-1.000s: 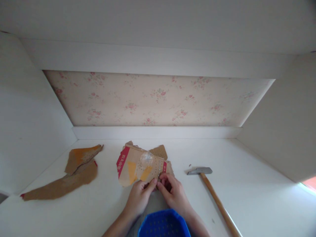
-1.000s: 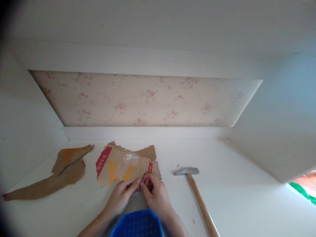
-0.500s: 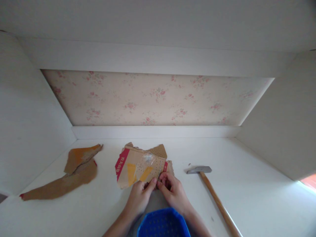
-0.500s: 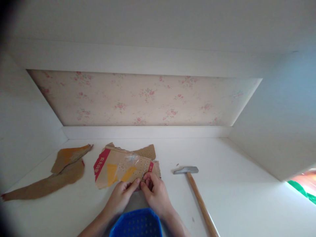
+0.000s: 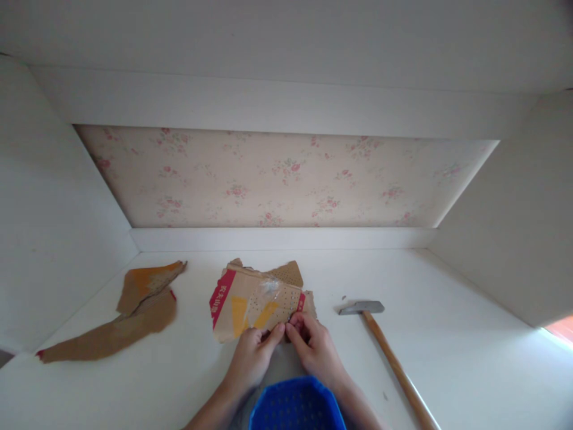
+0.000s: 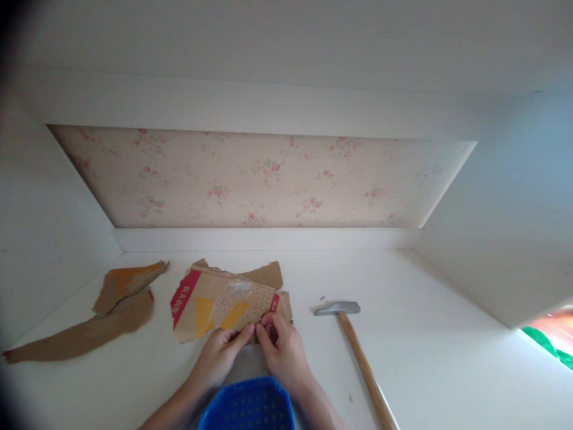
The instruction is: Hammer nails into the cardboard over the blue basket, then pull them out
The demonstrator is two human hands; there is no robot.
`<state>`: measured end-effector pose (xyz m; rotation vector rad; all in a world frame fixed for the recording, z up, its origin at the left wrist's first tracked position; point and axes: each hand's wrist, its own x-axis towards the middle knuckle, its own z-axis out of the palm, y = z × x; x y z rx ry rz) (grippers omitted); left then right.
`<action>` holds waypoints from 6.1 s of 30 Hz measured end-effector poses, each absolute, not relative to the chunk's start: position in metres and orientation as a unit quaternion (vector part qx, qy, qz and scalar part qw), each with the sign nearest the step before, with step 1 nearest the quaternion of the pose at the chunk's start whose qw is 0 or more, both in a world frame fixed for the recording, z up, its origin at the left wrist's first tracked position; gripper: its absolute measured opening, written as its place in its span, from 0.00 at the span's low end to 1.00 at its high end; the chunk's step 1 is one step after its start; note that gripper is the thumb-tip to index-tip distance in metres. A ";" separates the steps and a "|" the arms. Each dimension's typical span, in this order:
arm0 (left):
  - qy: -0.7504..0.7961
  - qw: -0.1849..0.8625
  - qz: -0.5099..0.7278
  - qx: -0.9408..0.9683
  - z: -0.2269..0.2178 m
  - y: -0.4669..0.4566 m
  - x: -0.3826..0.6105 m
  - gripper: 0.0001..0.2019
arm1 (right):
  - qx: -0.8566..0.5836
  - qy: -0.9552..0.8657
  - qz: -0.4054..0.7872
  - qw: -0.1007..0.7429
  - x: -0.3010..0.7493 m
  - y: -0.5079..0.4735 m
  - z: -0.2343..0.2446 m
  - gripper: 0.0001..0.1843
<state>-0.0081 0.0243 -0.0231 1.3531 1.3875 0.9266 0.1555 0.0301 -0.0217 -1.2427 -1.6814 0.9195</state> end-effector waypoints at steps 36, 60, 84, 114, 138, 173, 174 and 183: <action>0.554 0.486 0.422 0.529 -0.022 0.024 -0.008 0.25 | -0.505 -0.724 0.299 0.363 0.157 0.027 -0.030 0.17; 0.586 0.448 0.411 0.537 -0.027 0.027 -0.007 0.28 | -0.484 -0.749 0.275 0.360 0.157 0.027 -0.030 0.18; 0.421 0.570 0.677 0.199 -0.011 0.035 -0.008 0.19 | -0.623 -0.666 0.156 0.379 0.165 0.030 -0.034 0.23; 0.407 0.594 0.677 0.151 -0.010 0.034 -0.010 0.18 | -0.639 -0.737 0.087 0.202 0.156 0.029 -0.015 0.16; 0.359 0.702 0.573 0.223 -0.009 0.025 -0.005 0.16 | -0.502 -0.489 0.442 0.560 0.165 0.034 -0.028 0.32; 0.253 0.765 0.562 0.186 -0.012 0.025 -0.008 0.16 | -0.346 -0.524 0.577 0.522 0.167 0.026 -0.014 0.19; 0.256 0.769 0.554 0.192 -0.012 0.025 -0.008 0.16 | -0.348 -0.525 0.576 0.521 0.167 0.027 -0.015 0.17; 0.226 0.782 0.549 0.191 0.000 0.023 -0.006 0.16 | -0.356 -0.536 0.575 0.505 0.171 0.028 -0.026 0.18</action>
